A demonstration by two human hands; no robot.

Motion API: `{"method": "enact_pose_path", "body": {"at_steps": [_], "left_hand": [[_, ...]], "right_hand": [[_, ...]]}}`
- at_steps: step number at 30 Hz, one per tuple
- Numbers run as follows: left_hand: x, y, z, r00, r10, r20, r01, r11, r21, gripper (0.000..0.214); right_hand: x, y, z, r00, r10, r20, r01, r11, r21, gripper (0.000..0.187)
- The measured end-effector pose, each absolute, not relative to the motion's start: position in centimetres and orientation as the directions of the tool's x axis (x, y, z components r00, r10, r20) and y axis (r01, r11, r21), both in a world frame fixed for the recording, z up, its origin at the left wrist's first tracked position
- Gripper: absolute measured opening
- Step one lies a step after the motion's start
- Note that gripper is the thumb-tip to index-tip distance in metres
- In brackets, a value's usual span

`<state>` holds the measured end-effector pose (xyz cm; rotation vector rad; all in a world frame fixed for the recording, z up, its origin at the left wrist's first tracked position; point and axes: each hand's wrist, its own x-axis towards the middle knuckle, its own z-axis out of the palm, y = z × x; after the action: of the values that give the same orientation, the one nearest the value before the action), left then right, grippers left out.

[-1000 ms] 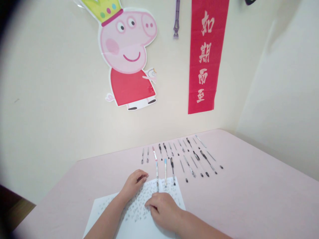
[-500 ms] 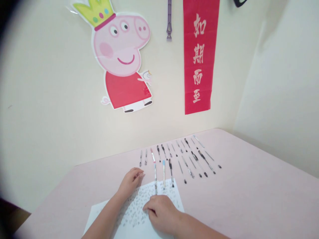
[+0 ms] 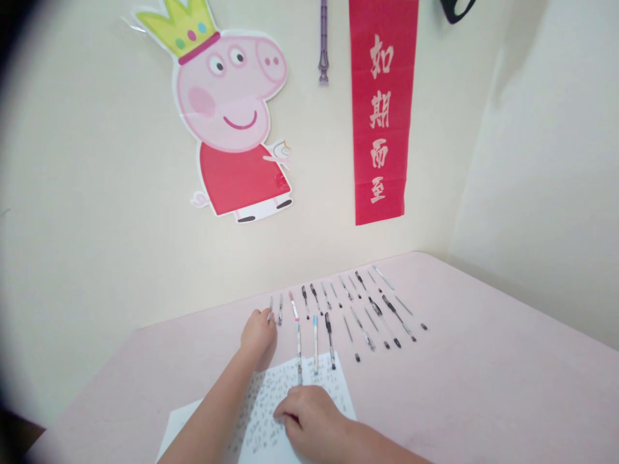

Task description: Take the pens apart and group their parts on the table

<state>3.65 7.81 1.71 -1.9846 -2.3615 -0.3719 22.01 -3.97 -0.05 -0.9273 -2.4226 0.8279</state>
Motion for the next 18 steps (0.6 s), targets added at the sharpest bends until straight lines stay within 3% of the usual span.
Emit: {"method": "enact_pose_path", "body": {"at_steps": [9,18], "left_hand": [[2.6,7.4,1.3,-0.167,0.977,0.135,0.985,0.160,0.059,0.036],[-7.6,2.8,2.7,-0.336,0.935,0.117,0.938,0.343,-0.050,0.032]], "right_hand": [[22.1,-3.9,0.0,-0.707,0.692,0.142,0.469,0.610,-0.638,0.031],[22.2,-4.0,0.1,-0.699,0.703,0.132,0.467,0.589,-0.660,0.033]]}}
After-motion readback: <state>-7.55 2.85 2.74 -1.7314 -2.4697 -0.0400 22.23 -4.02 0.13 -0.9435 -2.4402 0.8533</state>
